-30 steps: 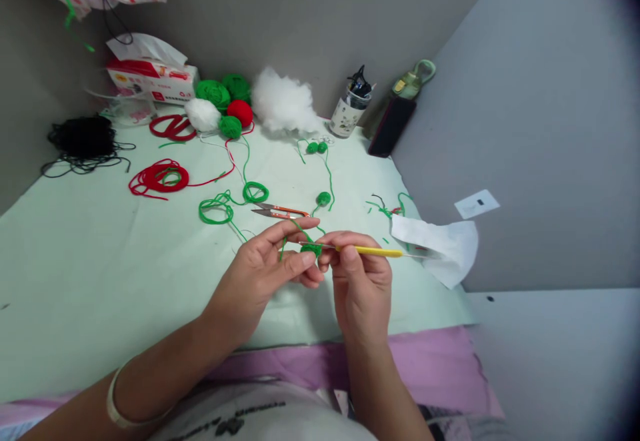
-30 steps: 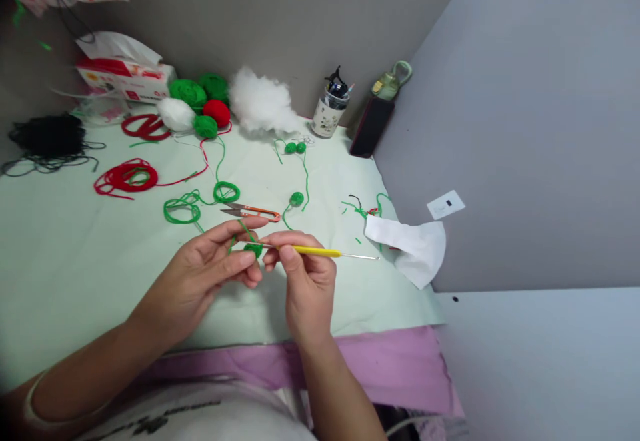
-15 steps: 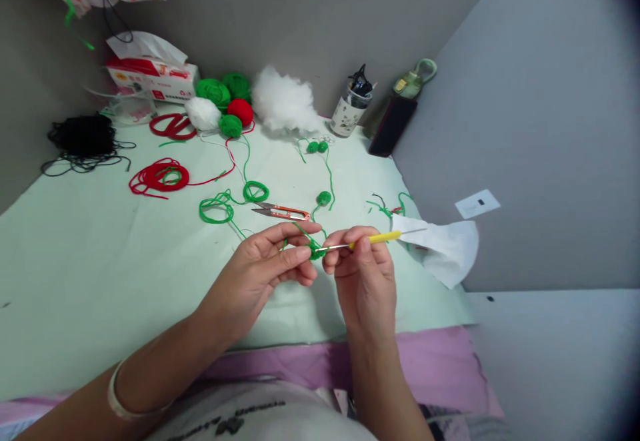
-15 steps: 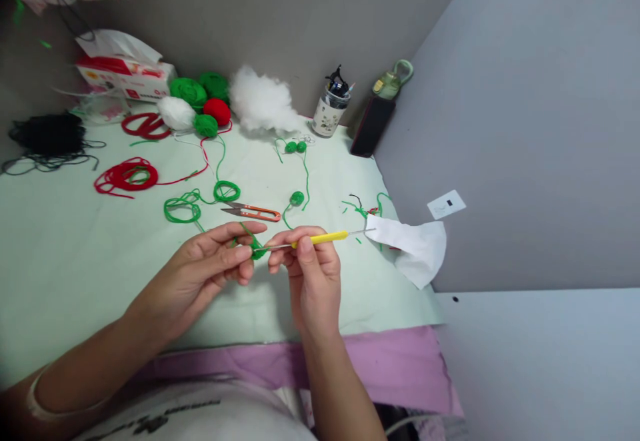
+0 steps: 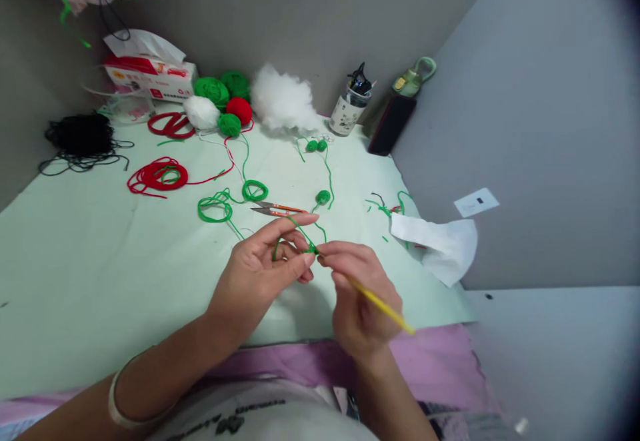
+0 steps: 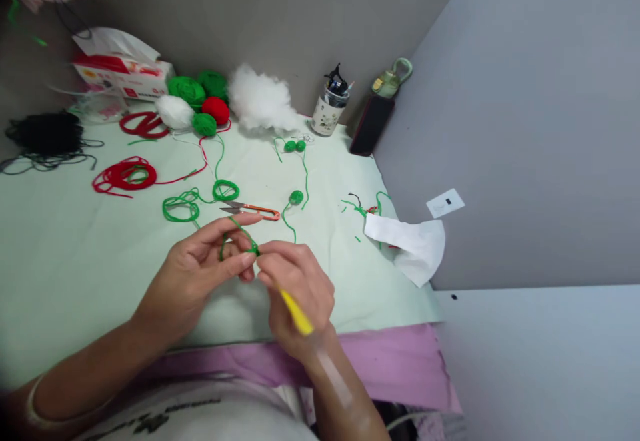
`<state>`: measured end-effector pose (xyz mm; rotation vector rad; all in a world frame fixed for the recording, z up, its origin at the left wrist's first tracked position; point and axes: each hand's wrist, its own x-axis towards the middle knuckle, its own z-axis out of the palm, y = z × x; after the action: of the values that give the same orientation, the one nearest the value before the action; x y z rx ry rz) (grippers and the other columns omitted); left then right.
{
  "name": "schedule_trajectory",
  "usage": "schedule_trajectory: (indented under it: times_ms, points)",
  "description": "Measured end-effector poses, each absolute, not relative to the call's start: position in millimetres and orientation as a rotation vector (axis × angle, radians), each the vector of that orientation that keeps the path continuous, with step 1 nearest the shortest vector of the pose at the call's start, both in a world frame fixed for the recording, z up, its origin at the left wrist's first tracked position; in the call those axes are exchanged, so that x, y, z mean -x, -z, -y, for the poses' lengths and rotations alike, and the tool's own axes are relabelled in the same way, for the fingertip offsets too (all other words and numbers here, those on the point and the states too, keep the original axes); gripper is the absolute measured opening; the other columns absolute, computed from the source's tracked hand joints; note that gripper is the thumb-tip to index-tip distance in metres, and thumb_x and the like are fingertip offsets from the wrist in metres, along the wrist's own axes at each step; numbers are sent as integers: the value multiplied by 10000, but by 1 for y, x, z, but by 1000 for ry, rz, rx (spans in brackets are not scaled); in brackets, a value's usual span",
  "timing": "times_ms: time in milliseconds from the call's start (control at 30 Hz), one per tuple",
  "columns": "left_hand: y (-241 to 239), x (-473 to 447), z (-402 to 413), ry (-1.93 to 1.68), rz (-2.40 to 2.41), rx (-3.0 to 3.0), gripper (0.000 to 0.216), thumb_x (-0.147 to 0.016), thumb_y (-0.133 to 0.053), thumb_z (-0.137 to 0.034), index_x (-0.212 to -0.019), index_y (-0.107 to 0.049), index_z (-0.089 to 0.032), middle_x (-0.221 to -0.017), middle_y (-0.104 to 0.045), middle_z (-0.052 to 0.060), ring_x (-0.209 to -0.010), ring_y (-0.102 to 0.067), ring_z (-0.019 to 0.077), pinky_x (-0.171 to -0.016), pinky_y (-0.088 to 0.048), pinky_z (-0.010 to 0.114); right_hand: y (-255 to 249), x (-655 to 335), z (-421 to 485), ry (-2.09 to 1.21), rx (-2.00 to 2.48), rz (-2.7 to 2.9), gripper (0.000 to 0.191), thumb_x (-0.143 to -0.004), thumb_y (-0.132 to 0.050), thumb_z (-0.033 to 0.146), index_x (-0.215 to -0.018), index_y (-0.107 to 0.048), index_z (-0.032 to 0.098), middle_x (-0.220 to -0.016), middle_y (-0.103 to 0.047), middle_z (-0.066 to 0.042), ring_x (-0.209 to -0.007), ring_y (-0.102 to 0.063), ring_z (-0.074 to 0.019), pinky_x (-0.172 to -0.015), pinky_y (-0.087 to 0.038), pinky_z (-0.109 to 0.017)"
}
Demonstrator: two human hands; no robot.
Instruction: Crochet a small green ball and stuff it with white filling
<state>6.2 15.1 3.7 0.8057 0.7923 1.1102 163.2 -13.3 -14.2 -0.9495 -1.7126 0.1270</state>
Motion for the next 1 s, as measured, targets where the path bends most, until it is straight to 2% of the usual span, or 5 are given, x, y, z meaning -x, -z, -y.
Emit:
schedule_trajectory:
  times_ms: [267, 433, 667, 833, 1000]
  points:
    - [-8, -1, -19, -886, -682, -491, 333, -866, -834, -232, -1193, -803, -179, -506, -356, -123, -430, -228, 15, -430, -250, 131, 22, -157, 13, -114, 997, 1533, 287, -1009, -595, 117, -1161, -767, 288, -1009, -759, -51, -872, -724, -197, -733, -608, -364]
    - [-11, -3, -20, -955, -675, -592, 274, -837, -845, -224, -1111, -830, -224, -695, -563, -62, -429, -300, -6, -427, -249, 164, 10, -152, 9, -720, 870, 1123, 203, -1035, -611, 233, -1006, -796, 310, -899, -730, -20, -710, -658, -159, -627, -560, -334]
    - [-5, -5, -14, -1010, -794, -745, 321, -825, -868, -243, -1143, -828, -263, -888, -668, -24, -499, -437, 18, -478, -338, 194, 19, -150, 12, -508, 985, 1332, 288, -1020, -619, 168, -1128, -794, 369, -972, -778, -23, -825, -703, -190, -683, -584, -354]
    - [-3, -2, -18, -907, -696, -604, 386, -806, -884, -237, -1187, -817, -243, -649, -542, -73, -453, -340, 19, -449, -268, 174, 25, -155, 21, -165, 1073, 1625, 459, -935, -715, 97, -1267, -766, 410, -1158, -775, -53, -1014, -728, -238, -837, -616, -408]
    - [-7, 1, -23, -904, -668, -556, 246, -797, -896, -245, -1037, -855, -206, -613, -492, -76, -481, -280, 26, -454, -283, 159, 13, -156, 9, -641, 969, 1141, 166, -999, -663, 238, -995, -816, 303, -854, -740, -30, -661, -661, -163, -592, -567, -326]
